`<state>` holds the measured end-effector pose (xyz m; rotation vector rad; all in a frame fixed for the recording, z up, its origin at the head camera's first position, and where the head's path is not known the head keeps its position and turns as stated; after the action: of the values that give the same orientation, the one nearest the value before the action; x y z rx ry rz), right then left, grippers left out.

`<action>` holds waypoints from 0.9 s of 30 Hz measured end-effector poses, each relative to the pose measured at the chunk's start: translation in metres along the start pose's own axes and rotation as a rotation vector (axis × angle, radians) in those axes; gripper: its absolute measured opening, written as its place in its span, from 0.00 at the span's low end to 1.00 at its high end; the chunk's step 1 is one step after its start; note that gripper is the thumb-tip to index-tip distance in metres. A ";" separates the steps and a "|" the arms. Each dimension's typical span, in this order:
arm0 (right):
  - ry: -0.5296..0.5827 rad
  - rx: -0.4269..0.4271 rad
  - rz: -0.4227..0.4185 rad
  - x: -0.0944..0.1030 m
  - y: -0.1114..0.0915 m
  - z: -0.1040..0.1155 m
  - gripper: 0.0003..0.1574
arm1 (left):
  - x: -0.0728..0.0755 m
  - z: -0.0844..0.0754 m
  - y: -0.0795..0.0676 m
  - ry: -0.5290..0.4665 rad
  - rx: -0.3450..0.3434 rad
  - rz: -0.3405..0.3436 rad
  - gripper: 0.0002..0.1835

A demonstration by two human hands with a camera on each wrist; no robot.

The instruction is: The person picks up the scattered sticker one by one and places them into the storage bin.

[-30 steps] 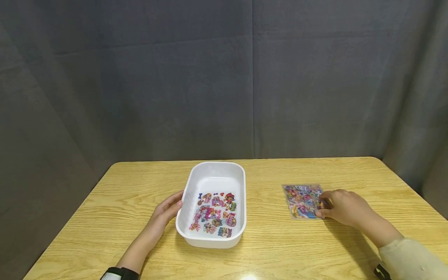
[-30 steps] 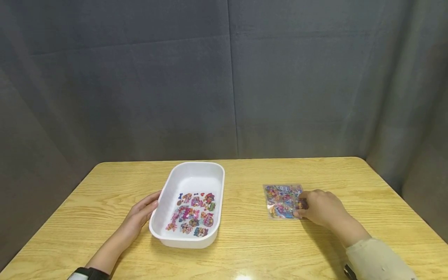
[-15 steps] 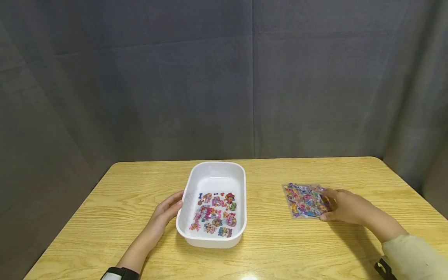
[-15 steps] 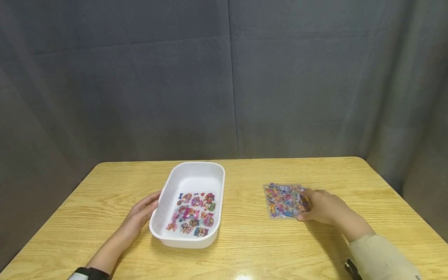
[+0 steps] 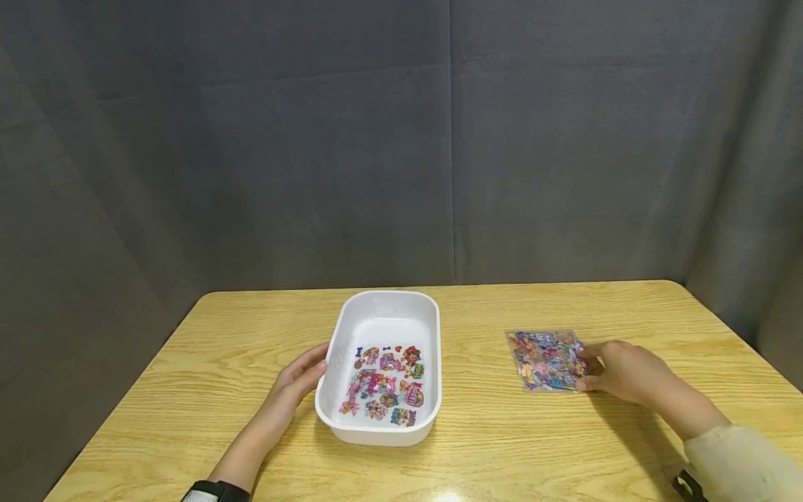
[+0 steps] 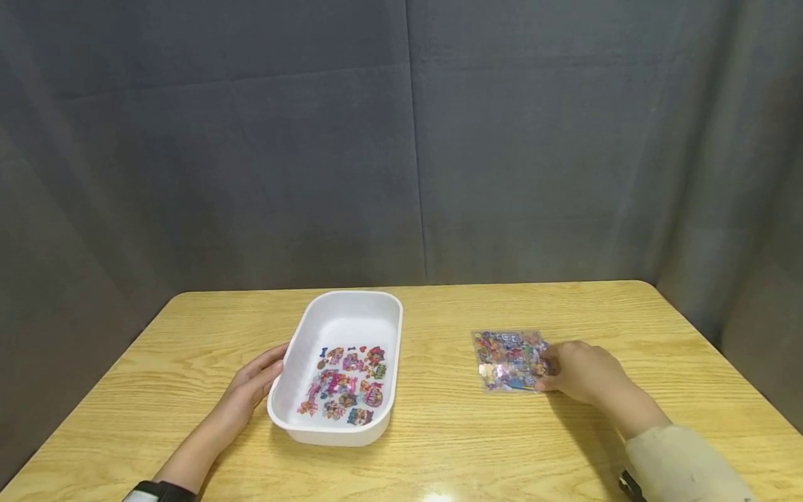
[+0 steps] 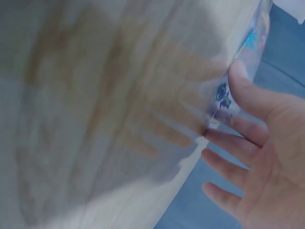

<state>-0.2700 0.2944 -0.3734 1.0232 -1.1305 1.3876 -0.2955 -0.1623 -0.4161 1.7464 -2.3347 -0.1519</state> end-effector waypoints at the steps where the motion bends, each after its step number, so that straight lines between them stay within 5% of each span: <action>1: -0.002 -0.001 -0.011 0.001 0.000 0.001 0.35 | 0.000 0.000 0.000 0.000 0.001 -0.001 0.28; 6: -0.021 0.004 -0.070 0.007 -0.002 0.005 0.25 | 0.000 0.000 0.001 0.000 -0.005 0.001 0.28; 27: 0.000 0.030 -0.184 0.029 -0.013 0.015 0.18 | 0.000 0.000 0.000 0.004 -0.002 -0.006 0.29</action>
<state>-0.2604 0.2856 -0.3410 1.1195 -0.9919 1.2615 -0.2957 -0.1626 -0.4163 1.7517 -2.3257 -0.1517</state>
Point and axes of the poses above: each hand's wrist, its own y-axis towards the middle knuckle, its own x-axis out of the back of the hand, z = x × y, the point moved 10 cm from there along y, towards the middle knuckle, and after that the axes turned 9 degrees about -x, right-handed, at the moved point
